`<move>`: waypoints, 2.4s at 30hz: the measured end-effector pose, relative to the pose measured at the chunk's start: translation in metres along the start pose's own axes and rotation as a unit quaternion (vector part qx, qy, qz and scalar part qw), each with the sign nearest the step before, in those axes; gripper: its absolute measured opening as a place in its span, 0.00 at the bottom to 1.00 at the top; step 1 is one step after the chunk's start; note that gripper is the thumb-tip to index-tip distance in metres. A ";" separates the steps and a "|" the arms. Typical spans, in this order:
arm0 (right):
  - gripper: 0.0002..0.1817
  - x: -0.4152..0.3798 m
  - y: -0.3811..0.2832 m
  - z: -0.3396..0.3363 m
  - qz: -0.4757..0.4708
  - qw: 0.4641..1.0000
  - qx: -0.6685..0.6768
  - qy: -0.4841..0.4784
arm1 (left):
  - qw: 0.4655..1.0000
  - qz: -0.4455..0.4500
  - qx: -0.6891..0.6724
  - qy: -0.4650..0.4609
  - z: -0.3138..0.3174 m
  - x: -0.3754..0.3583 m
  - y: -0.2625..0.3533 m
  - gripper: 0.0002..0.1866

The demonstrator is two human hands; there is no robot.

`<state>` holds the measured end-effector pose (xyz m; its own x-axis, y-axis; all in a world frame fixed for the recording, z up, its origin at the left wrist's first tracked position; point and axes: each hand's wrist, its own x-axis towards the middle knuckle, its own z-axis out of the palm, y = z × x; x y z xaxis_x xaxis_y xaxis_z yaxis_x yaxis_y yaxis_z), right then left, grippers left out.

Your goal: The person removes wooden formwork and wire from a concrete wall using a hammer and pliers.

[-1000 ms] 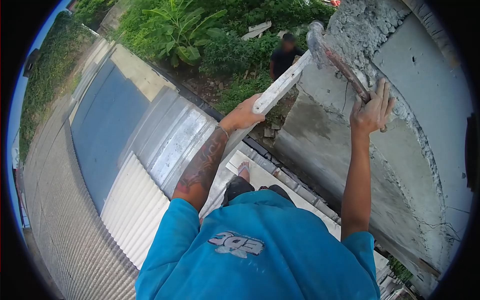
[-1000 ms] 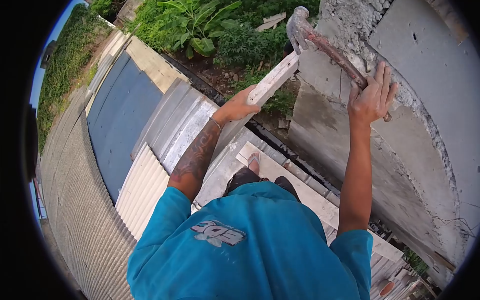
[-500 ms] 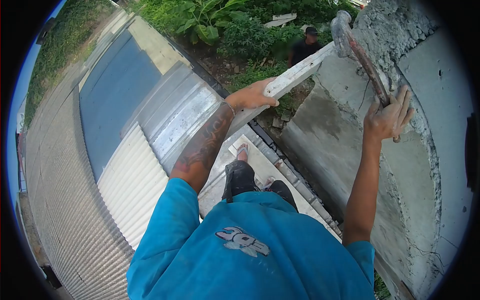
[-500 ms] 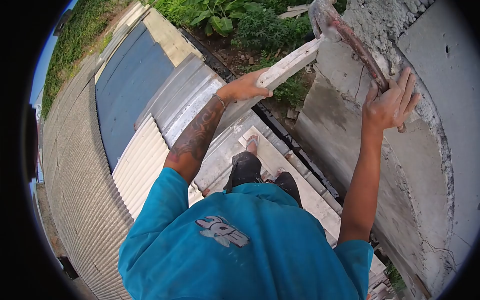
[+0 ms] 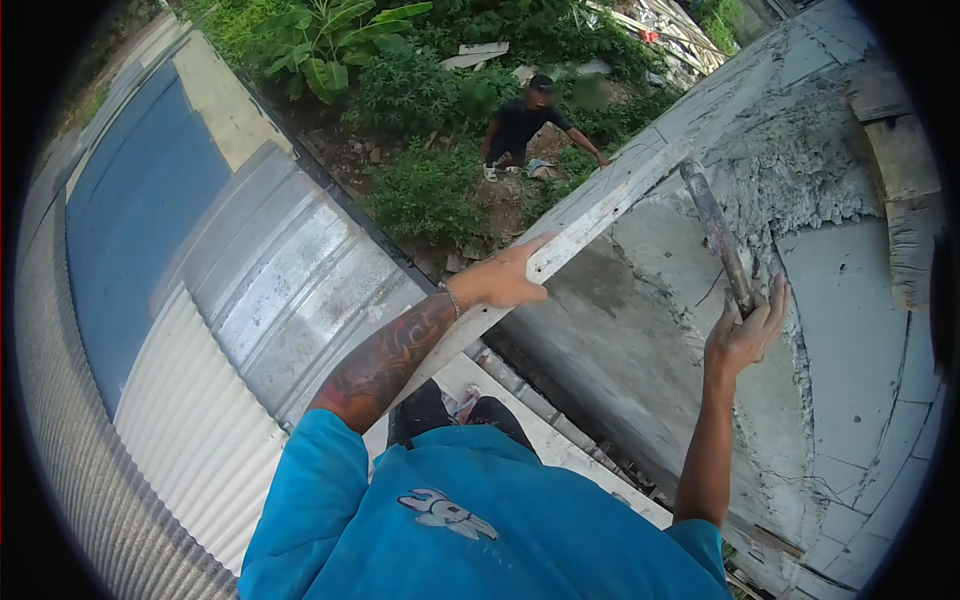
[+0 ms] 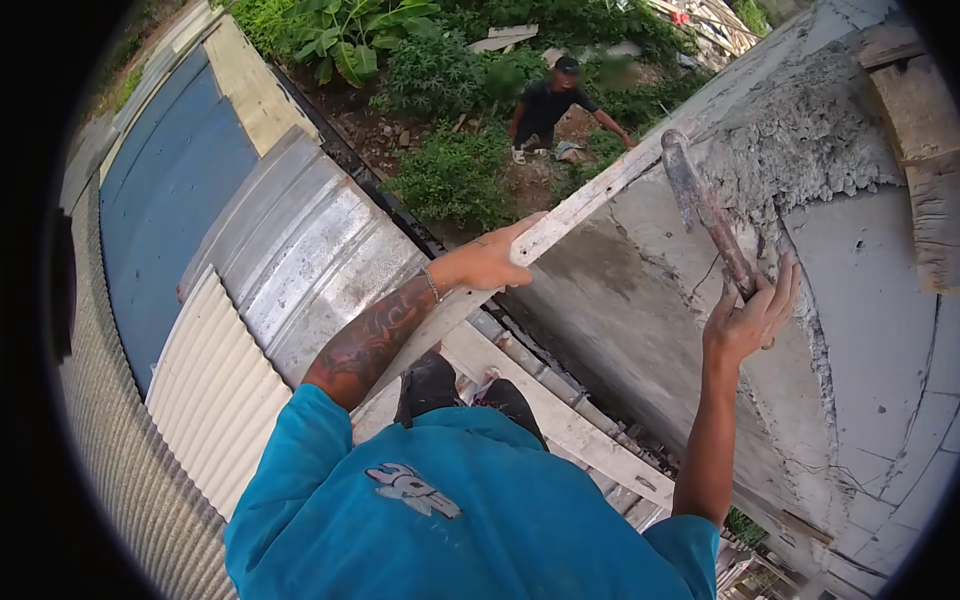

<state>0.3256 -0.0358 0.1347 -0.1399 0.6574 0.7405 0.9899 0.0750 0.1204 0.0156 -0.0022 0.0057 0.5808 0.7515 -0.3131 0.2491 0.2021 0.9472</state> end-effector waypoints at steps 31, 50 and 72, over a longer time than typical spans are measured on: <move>0.16 0.266 -0.152 0.134 -0.236 0.836 -0.223 -0.442 | 0.996 0.009 0.078 0.037 -0.004 -0.005 -0.002 0.50; 0.15 0.261 -0.163 0.153 -0.294 0.769 -0.320 -0.468 | 0.995 0.005 0.093 0.018 -0.008 -0.007 -0.001 0.50; 0.17 0.266 -0.149 0.144 -0.291 0.742 -0.342 -0.497 | 0.996 -0.035 0.083 -0.012 -0.021 -0.006 0.010 0.48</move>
<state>0.1443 0.2358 0.2190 -0.1164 0.9167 -0.3822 0.4767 0.3891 0.7882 -0.0012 0.0083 0.0183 0.5757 0.7230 -0.3819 0.4127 0.1463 0.8990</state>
